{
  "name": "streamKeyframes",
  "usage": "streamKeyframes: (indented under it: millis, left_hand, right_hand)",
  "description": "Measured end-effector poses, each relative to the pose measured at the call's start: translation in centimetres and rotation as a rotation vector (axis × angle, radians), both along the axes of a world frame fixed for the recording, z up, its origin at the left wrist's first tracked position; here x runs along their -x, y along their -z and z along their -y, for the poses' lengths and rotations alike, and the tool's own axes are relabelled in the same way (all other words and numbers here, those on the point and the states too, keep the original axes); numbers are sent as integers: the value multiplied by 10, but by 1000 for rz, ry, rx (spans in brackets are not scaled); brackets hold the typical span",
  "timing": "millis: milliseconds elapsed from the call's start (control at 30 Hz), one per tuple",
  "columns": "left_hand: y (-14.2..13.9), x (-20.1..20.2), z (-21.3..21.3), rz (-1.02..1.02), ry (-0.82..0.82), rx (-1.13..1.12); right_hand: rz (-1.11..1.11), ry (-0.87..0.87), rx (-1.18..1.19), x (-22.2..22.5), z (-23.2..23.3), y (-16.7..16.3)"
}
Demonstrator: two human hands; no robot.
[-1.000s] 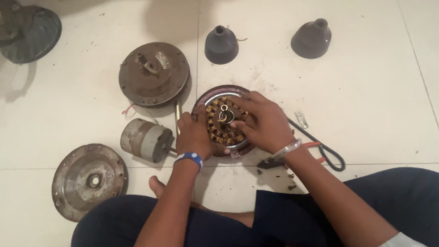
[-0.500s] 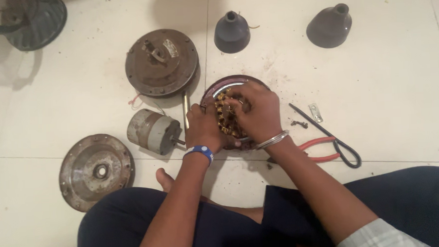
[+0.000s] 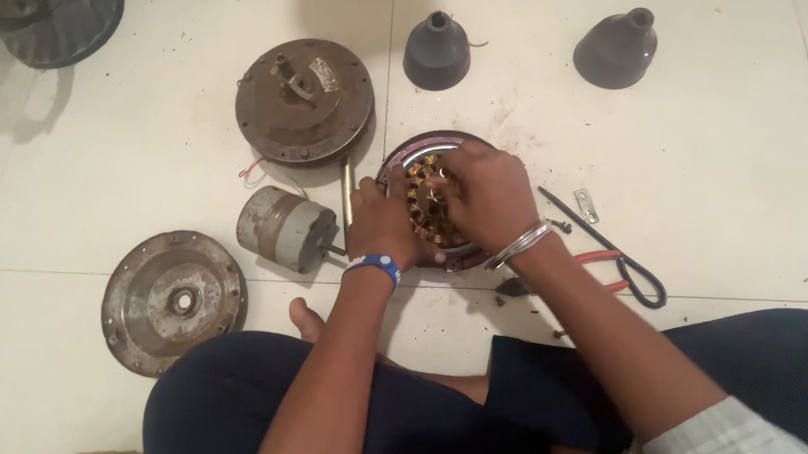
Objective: The person sits on the floor repairing a fan motor. They use a screwdriver to pry at the stator windings, reposition the stator housing, fit a circular rotor ring over the windings, press a bearing into the center, and handle small screws and pliers among the scattered motor parts.
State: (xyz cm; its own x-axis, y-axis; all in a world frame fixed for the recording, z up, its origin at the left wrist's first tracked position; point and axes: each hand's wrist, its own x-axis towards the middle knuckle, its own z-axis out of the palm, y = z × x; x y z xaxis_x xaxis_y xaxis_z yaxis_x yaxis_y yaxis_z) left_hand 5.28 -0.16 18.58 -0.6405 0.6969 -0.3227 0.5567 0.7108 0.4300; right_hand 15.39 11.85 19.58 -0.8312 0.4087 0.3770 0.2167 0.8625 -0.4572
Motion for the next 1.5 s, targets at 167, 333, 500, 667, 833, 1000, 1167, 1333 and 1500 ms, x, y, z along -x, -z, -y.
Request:
streamKeyframes:
  millis: [167,333,500,667,833,1000,1167,1333,1500]
  left_hand:
    - [-1,7,0,23,15,65]
    - [-3,10,-1,44,9,70]
    - [-4,13,2,57,5,64]
    - [-6,10,2,52,-9,60]
    - [-10,9,2,56,-17,89]
    - [-7,9,2,32,-20,86]
    - [-4,7,3,44,-22,42]
    - [-6,8,3,50,1,74]
    - [-6,10,2,69,-4,80]
  right_hand:
    - [18,-289,46,3,-23,-7]
    - [78,-476,2,11,-40,-16]
    - [141,-422,-63,15,-37,-15]
    - [-3,-247,-82,6,-21,-3]
    - [-125,-8,-60,9,-1,13]
    - [-122,114,-49,11,10,18]
    - [-156,-38,-75,12,2,8]
    - [23,-299,-24,4,-20,-10]
    - [154,-490,-39,15,-42,-23]
